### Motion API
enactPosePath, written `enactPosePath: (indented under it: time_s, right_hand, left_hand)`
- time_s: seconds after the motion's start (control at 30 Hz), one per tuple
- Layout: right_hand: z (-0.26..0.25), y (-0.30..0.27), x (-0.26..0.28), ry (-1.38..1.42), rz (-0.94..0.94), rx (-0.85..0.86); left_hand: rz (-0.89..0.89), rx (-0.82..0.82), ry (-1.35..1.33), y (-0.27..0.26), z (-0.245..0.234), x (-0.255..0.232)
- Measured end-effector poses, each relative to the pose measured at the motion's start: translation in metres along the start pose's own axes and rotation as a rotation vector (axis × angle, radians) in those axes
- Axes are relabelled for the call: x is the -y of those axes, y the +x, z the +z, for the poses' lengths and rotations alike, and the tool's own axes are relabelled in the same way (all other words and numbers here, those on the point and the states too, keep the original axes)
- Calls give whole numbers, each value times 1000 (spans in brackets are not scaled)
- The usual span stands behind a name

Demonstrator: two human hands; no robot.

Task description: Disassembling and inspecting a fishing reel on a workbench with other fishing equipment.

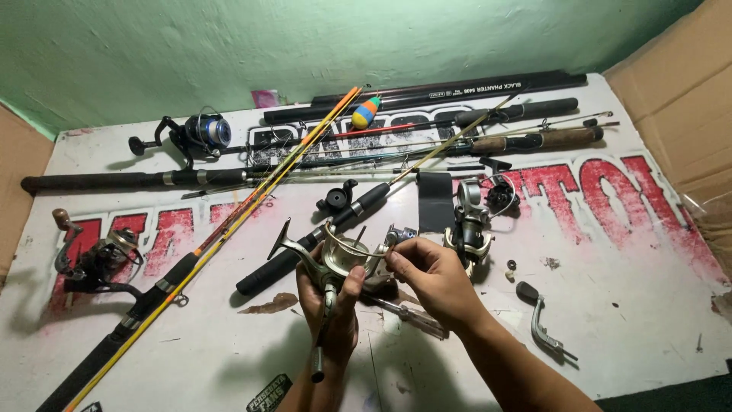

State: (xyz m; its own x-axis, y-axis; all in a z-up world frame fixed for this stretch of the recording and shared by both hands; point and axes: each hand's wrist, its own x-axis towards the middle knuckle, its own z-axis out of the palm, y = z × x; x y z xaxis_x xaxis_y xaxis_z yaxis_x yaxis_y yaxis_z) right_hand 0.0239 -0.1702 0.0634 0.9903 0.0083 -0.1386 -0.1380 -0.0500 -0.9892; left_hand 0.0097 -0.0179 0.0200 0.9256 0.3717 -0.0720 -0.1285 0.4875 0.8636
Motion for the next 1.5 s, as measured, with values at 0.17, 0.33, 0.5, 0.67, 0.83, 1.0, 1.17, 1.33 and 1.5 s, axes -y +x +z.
enactPosePath:
  time_s: [0.17, 0.33, 0.5, 0.67, 0.83, 1.0, 1.17, 1.33, 1.5]
  right_hand:
    - [-2, 7, -4, 172, 12, -17]
    - [1, 10, -14, 284, 44, -27]
    - [10, 8, 5, -8, -33, -23]
    - [15, 13, -13, 36, -5, -46]
    - [21, 12, -8, -4, -33, -82]
    - [23, 13, -16, 109, -71, -119]
    - [23, 12, -12, 104, -89, -109]
    - [24, 14, -7, 55, -71, -94]
    - [8, 22, -15, -513, -340, -47]
  left_hand:
    - [-72, -6, -27, 10, 11, -8]
    - [-30, 55, -45, 19, 3, 2]
    - [-134, 30, -46, 23, -6, 2]
    - [-50, 96, -38, 29, -17, 8]
    - [-84, 72, -28, 31, -16, 10]
    - [131, 58, -52, 28, -14, 20]
    - [127, 74, -60, 29, -18, 27]
    - [138, 54, 42, 39, -23, 18]
    - [225, -5, -105, 54, -19, 17]
